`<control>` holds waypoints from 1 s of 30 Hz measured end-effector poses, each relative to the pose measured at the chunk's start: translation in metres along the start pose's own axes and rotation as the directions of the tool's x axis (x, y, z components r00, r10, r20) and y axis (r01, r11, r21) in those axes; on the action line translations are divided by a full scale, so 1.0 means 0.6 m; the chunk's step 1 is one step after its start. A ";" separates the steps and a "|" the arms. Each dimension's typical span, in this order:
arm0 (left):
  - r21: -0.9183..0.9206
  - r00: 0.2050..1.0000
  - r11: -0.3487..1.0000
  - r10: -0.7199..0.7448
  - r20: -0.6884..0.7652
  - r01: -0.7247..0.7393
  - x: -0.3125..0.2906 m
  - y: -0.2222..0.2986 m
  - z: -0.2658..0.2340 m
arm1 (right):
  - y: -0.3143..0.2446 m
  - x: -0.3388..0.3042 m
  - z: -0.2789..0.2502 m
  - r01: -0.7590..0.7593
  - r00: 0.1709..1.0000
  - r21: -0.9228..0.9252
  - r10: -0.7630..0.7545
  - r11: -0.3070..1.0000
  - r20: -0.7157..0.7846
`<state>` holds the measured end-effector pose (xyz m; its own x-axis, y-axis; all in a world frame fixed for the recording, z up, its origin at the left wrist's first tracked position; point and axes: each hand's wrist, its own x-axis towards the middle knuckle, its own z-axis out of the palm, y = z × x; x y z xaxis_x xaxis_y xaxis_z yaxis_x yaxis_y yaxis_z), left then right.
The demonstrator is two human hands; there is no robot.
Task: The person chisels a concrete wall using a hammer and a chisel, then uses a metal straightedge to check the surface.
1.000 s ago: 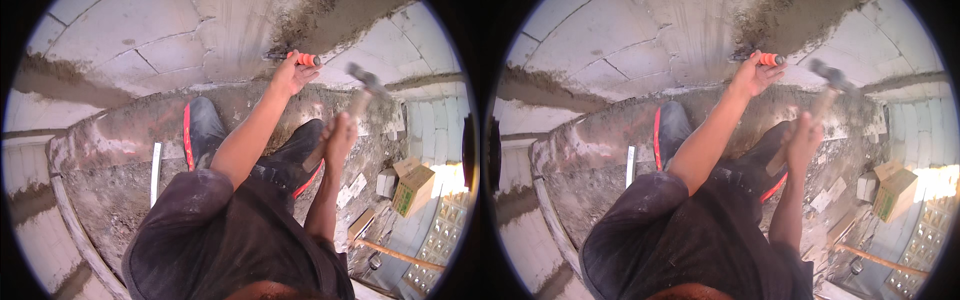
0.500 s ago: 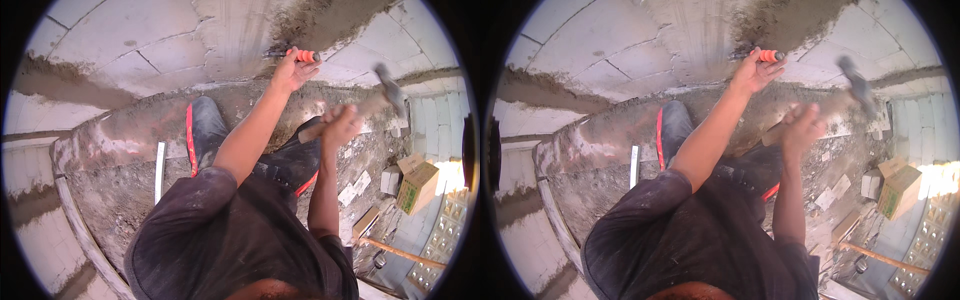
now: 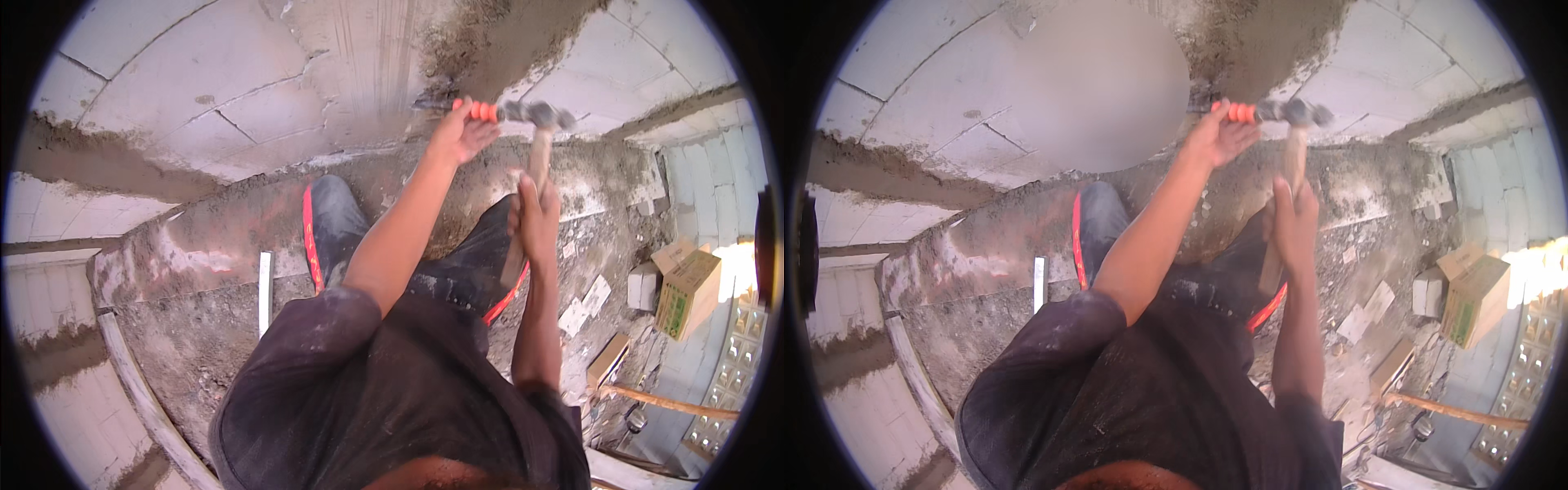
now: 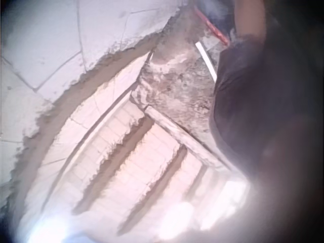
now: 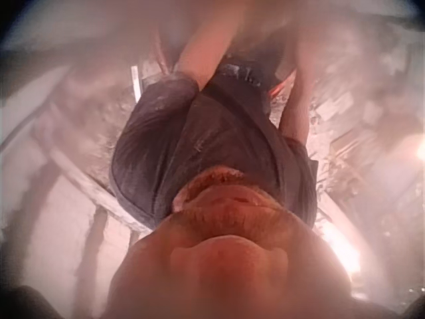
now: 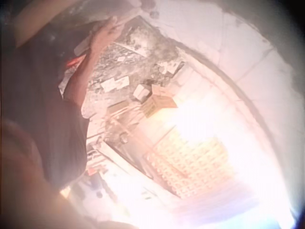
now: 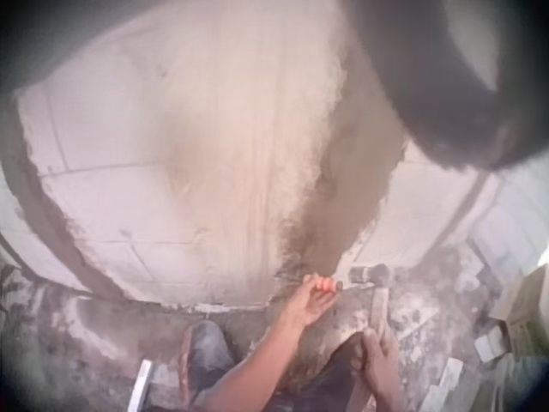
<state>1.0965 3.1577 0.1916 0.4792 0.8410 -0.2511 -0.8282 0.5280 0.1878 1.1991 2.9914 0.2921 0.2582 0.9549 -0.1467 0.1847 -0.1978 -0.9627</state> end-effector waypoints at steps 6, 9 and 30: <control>0.472 0.962 0.874 0.017 -0.274 0.119 -0.096 -0.046 -0.067 | -0.006 -0.085 -0.026 -0.021 0.978 0.291 0.079 0.956 -0.192; 0.416 0.991 0.901 -0.088 -0.103 0.123 -0.109 -0.025 -0.059 | 0.002 -0.098 -0.030 -0.039 0.980 0.300 0.094 0.953 -0.173; -0.157 0.947 0.985 -0.019 0.321 0.073 -0.109 0.033 -0.046 | 0.000 -0.109 0.059 0.774 0.616 0.062 -0.726 0.630 -0.306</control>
<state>1.0409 3.1096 0.1858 0.5630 0.8240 0.0634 -0.8262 0.5631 0.0180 1.1485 2.9369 0.2936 0.3150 0.6638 0.6784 0.2570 0.6284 -0.7342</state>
